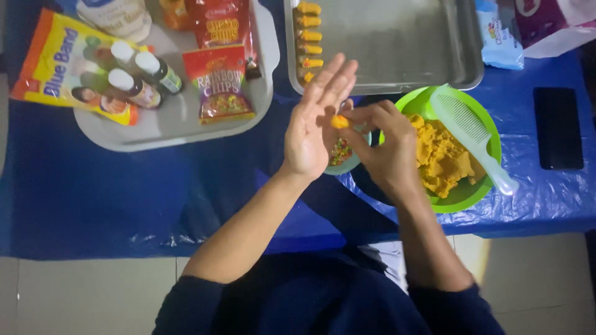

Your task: Shaping small pieces of dough into ribbed cylinders using a textured tool and placing them on a tray.

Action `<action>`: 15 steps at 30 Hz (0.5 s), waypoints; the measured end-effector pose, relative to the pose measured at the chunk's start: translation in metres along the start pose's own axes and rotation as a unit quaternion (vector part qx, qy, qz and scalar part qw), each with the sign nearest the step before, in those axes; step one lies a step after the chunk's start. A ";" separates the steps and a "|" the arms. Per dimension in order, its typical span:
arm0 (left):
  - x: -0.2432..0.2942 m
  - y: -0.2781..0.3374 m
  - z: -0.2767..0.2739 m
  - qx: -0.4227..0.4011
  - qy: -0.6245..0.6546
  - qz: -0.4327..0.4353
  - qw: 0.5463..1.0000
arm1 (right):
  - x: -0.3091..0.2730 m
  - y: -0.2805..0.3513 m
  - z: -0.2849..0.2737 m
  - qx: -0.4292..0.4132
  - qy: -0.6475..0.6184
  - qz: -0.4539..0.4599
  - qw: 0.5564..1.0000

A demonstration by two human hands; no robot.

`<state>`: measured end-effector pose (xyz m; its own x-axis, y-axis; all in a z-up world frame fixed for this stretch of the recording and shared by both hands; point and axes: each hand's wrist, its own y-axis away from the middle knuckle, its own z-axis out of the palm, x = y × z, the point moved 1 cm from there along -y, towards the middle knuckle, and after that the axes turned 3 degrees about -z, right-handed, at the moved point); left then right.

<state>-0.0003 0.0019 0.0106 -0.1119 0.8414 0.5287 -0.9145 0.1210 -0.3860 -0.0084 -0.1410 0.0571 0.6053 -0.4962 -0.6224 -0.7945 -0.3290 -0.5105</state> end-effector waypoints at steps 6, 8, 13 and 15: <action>0.037 -0.001 -0.015 0.126 0.000 -0.057 0.990 | 0.033 -0.015 -0.057 -0.107 0.070 0.016 0.992; 0.041 0.000 -0.031 0.028 -0.091 -0.061 0.994 | 0.061 -0.030 -0.063 -0.101 0.072 -0.002 0.992; 0.048 0.016 -0.033 0.011 -0.086 -0.048 0.995 | 0.115 -0.113 -0.039 -0.178 0.168 -0.018 0.969; 0.050 0.018 -0.038 0.025 -0.086 -0.035 0.995 | 0.149 -0.143 -0.012 -0.181 0.234 -0.050 0.954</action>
<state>-0.0072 0.0662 0.0017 -0.1075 0.7286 0.6764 -0.9404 0.1462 -0.3070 0.1946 -0.1771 0.0444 0.6592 -0.7235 -0.2048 -0.7492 -0.6083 -0.2622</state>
